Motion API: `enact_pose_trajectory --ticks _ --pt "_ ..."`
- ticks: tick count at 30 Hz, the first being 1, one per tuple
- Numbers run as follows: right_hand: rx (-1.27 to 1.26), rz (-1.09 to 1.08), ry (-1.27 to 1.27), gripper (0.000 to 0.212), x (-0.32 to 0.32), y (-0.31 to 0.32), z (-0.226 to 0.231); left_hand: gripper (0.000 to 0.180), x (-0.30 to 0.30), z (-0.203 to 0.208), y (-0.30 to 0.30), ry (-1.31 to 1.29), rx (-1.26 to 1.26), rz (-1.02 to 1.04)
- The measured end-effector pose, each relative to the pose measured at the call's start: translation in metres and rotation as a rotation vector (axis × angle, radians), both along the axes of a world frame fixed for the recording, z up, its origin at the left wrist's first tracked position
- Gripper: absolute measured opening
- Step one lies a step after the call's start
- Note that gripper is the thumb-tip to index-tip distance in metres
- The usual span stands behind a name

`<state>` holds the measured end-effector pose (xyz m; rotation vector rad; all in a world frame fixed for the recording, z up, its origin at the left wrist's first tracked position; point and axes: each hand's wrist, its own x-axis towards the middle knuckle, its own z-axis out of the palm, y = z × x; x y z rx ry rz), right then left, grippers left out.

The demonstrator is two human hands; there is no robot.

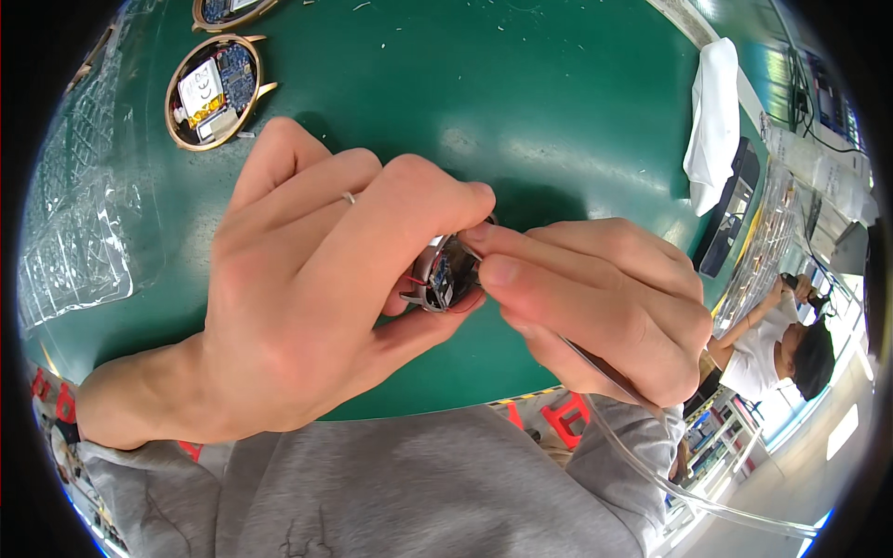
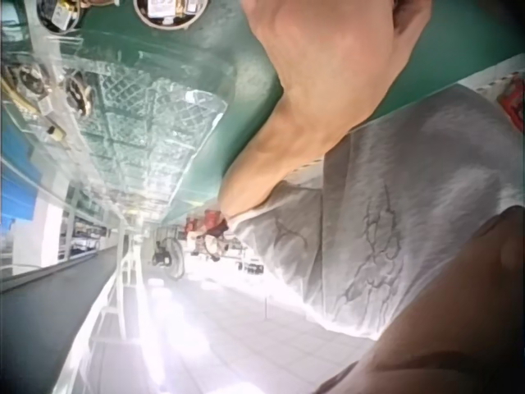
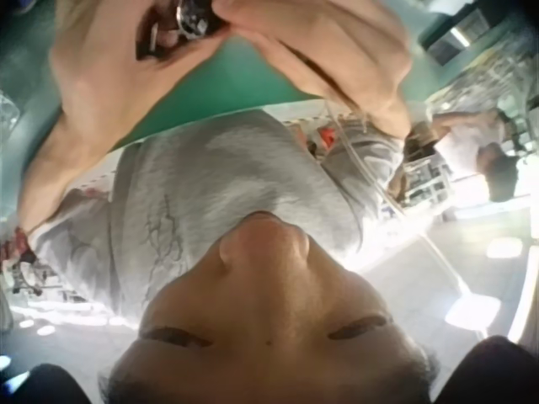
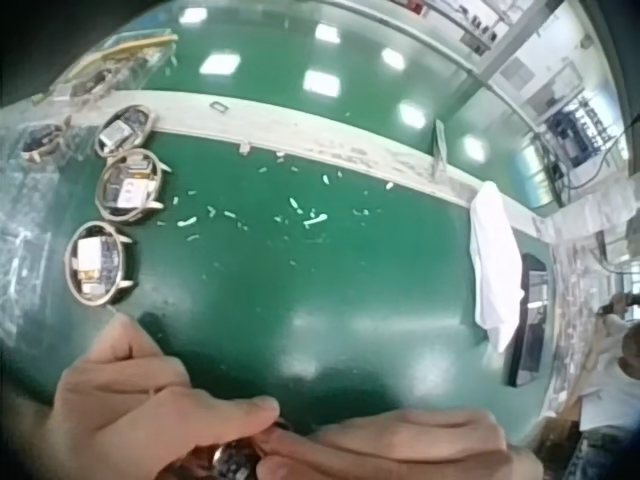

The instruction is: Assembling internal components of a smartwatch using tweezers and manual precision.

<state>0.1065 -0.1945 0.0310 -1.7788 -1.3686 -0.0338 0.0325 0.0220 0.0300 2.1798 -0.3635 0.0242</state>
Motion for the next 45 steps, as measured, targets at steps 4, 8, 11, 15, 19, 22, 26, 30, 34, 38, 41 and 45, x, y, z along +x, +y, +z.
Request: enact_pose_trajectory --ticks 4,8,11,15,19,22,26,30,34,38,41,45 --pt "-0.016 0.015 0.015 0.031 0.000 0.000 0.002 0.058 0.001 -0.001 0.001 -0.046 0.007 -0.030" --pt "-0.020 -0.003 0.051 0.030 -0.002 0.001 0.005 0.057 0.000 -0.003 -0.001 -0.110 -0.016 -0.017" --pt "-0.030 -0.016 0.061 0.030 -0.004 0.002 0.006 0.057 0.001 -0.003 -0.001 -0.128 -0.014 -0.027" --pt "-0.005 -0.040 0.042 0.028 -0.004 0.004 0.005 0.057 -0.002 -0.008 -0.004 -0.139 -0.020 -0.027" --pt "-0.080 -0.025 0.067 0.027 -0.006 0.003 0.014 0.056 -0.004 -0.017 -0.011 -0.306 -0.030 0.038" --pt "-0.044 -0.042 -0.038 0.026 -0.009 0.005 0.008 0.056 -0.004 -0.013 -0.012 -0.294 -0.033 0.046" --pt "-0.034 -0.107 -0.073 0.028 -0.016 0.008 0.010 0.055 -0.004 -0.018 -0.014 -0.306 -0.024 0.063" --pt "-0.007 -0.173 -0.207 0.027 -0.022 0.013 0.002 0.054 -0.005 -0.014 -0.010 -0.271 0.007 0.032" --pt "-0.020 -0.173 -0.304 0.025 -0.026 0.014 0.001 0.051 -0.004 -0.010 -0.010 -0.205 -0.021 0.028" --pt "-0.101 -0.239 -0.474 0.022 -0.033 0.015 0.003 0.051 -0.003 -0.006 -0.012 -0.130 -0.041 0.043" --pt "-0.096 -0.267 -0.513 0.021 -0.038 0.018 -0.003 0.054 -0.006 -0.004 -0.013 -0.084 -0.039 0.082" --pt "-0.091 -0.303 -0.434 0.022 -0.042 0.018 -0.002 0.055 -0.007 -0.004 -0.014 -0.122 -0.039 0.098"
